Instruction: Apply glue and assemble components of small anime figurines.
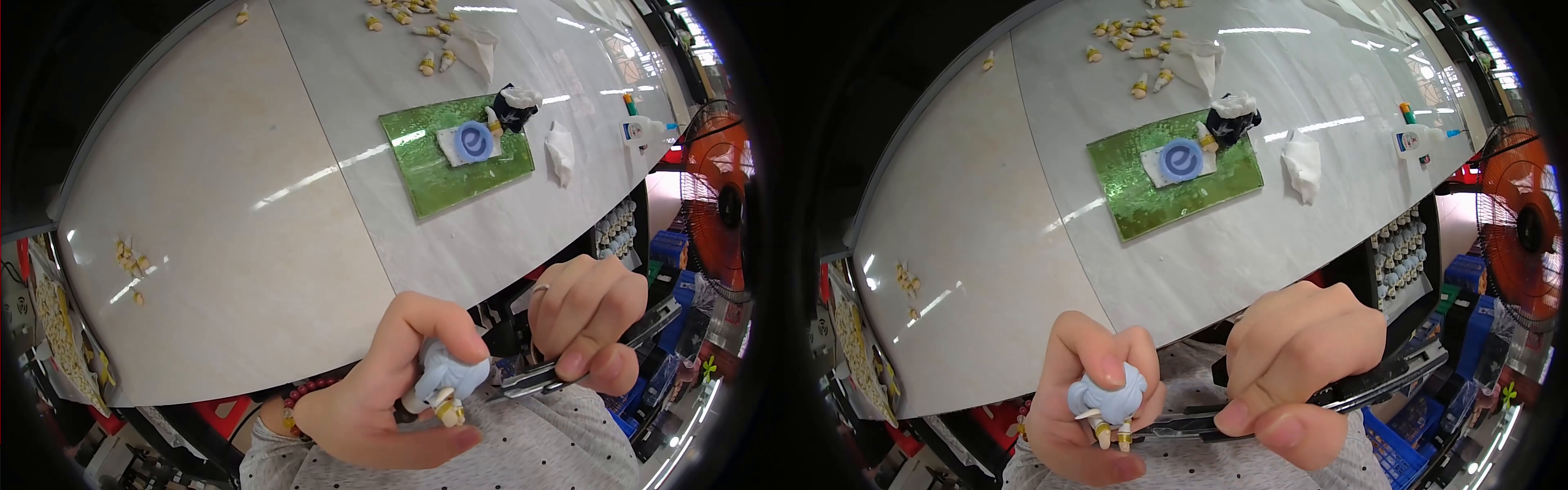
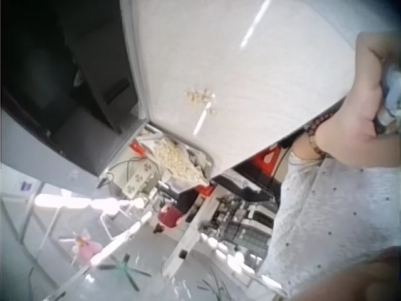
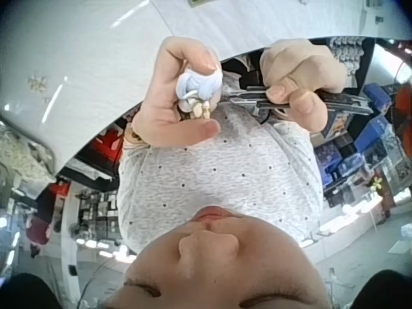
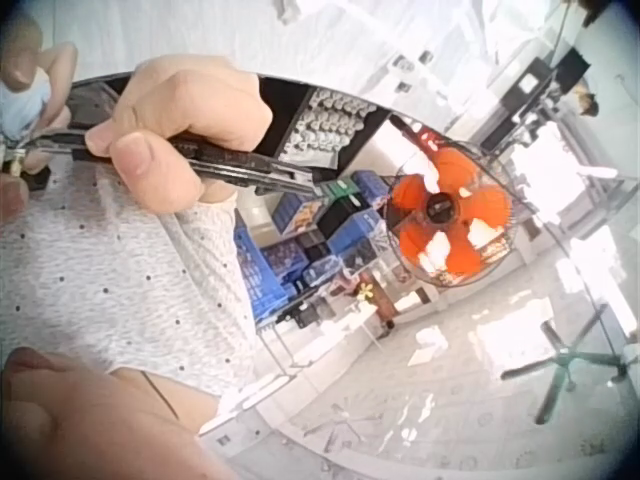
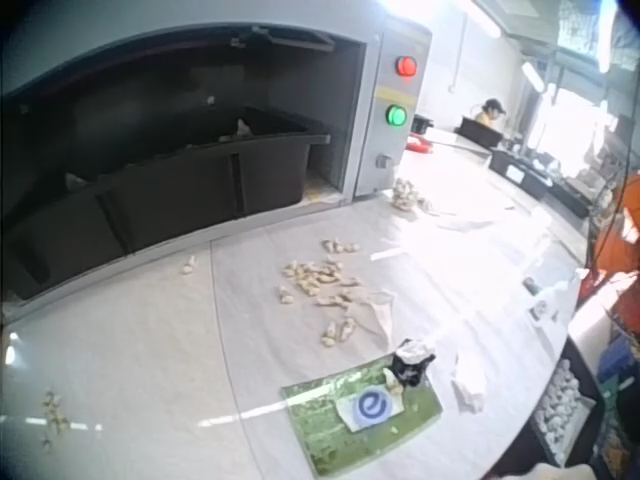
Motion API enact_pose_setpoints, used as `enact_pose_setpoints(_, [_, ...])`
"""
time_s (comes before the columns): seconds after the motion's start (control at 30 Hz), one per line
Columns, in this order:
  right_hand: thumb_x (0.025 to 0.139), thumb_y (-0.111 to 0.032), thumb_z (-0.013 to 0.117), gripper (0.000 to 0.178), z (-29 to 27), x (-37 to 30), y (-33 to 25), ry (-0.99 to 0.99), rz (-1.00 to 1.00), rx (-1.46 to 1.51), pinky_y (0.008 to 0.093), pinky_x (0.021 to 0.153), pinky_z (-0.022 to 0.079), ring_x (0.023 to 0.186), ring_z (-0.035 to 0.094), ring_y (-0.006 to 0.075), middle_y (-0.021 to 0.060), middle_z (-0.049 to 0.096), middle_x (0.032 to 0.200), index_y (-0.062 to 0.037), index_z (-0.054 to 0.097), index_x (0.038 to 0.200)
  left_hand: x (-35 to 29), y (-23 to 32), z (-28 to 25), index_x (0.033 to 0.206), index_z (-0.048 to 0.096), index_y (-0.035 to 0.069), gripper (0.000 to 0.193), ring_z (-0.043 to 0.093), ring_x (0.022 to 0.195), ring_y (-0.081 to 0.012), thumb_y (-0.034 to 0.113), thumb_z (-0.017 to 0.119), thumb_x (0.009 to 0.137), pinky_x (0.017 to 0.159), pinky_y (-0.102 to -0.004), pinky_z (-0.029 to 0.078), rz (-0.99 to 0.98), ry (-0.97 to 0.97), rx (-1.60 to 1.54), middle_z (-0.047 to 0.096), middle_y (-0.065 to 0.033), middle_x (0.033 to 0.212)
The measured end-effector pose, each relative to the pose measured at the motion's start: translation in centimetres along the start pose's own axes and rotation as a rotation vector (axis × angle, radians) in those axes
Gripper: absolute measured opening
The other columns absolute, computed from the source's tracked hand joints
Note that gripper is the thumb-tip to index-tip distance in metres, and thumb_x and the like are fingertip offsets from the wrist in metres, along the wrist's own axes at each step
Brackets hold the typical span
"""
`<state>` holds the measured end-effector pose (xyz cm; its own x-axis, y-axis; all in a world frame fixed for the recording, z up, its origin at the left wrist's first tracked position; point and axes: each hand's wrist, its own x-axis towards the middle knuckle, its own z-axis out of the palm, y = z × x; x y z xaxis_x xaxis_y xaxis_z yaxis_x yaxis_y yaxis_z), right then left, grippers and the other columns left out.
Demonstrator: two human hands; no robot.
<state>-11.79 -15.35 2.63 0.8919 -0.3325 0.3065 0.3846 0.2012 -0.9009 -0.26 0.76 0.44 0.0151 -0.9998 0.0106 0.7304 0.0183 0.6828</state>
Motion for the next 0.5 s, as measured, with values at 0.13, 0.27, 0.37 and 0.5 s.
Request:
enact_pose_setpoints(0.13, [0.066, -0.003, 0.06, 0.008, 0.3, -0.1, 0.4, 0.009, -0.002, -0.039, 0.0246, 0.035, 0.039, 0.038, 0.05, 0.0179, 0.0122, 0.058, 0.054, 0.0044, 0.059, 0.062, 0.0, -0.2, 0.0, 0.112, 0.027, 0.006, 0.055, 0.037, 0.078, -0.0056, -0.007, 0.061, 0.071, 0.067, -0.0202, 0.031, 0.04, 0.013, 0.035, 0.037, -0.0027, 0.095])
enact_pose_setpoints(0.27, [0.064, -0.001, 0.06, 0.011, 0.8, 0.0, 0.7, 0.012, 0.015, -0.095, 0.0243, 0.034, 0.04, 0.038, 0.051, 0.0171, 0.0108, 0.058, 0.053, 0.0022, 0.055, 0.055, 0.1, 0.0, 0.0, 0.113, 0.027, 0.007, 0.055, 0.037, 0.077, -0.0053, -0.006, 0.061, 0.071, 0.067, -0.02, 0.031, 0.036, 0.024, 0.061, 0.037, -0.0024, 0.095])
enact_pose_setpoints(0.37, [0.064, 0.0, 0.06, 0.014, 0.9, 0.1, 0.8, -0.005, 0.03, -0.112, 0.0242, 0.034, 0.04, 0.038, 0.051, 0.0168, 0.01, 0.057, 0.052, 0.0011, 0.053, 0.052, -0.1, 0.3, -0.2, 0.113, 0.027, 0.007, 0.055, 0.037, 0.074, -0.0041, -0.005, 0.06, 0.072, 0.065, -0.0189, 0.031, -0.026, -0.007, 0.048, 0.037, -0.002, 0.095])
enact_pose_setpoints(0.5, [0.063, 0.003, 0.059, 0.015, 0.7, 0.6, 0.1, -0.087, 0.048, -0.149, 0.024, 0.033, 0.038, 0.037, 0.052, 0.0169, 0.0093, 0.055, 0.049, 0.0009, 0.051, 0.051, -0.2, 0.9, 0.0, 0.113, 0.027, 0.007, 0.055, 0.036, 0.07, -0.0023, -0.006, 0.059, 0.072, 0.063, -0.017, 0.03, -0.203, -0.03, -0.123, 0.037, -0.0011, 0.094])
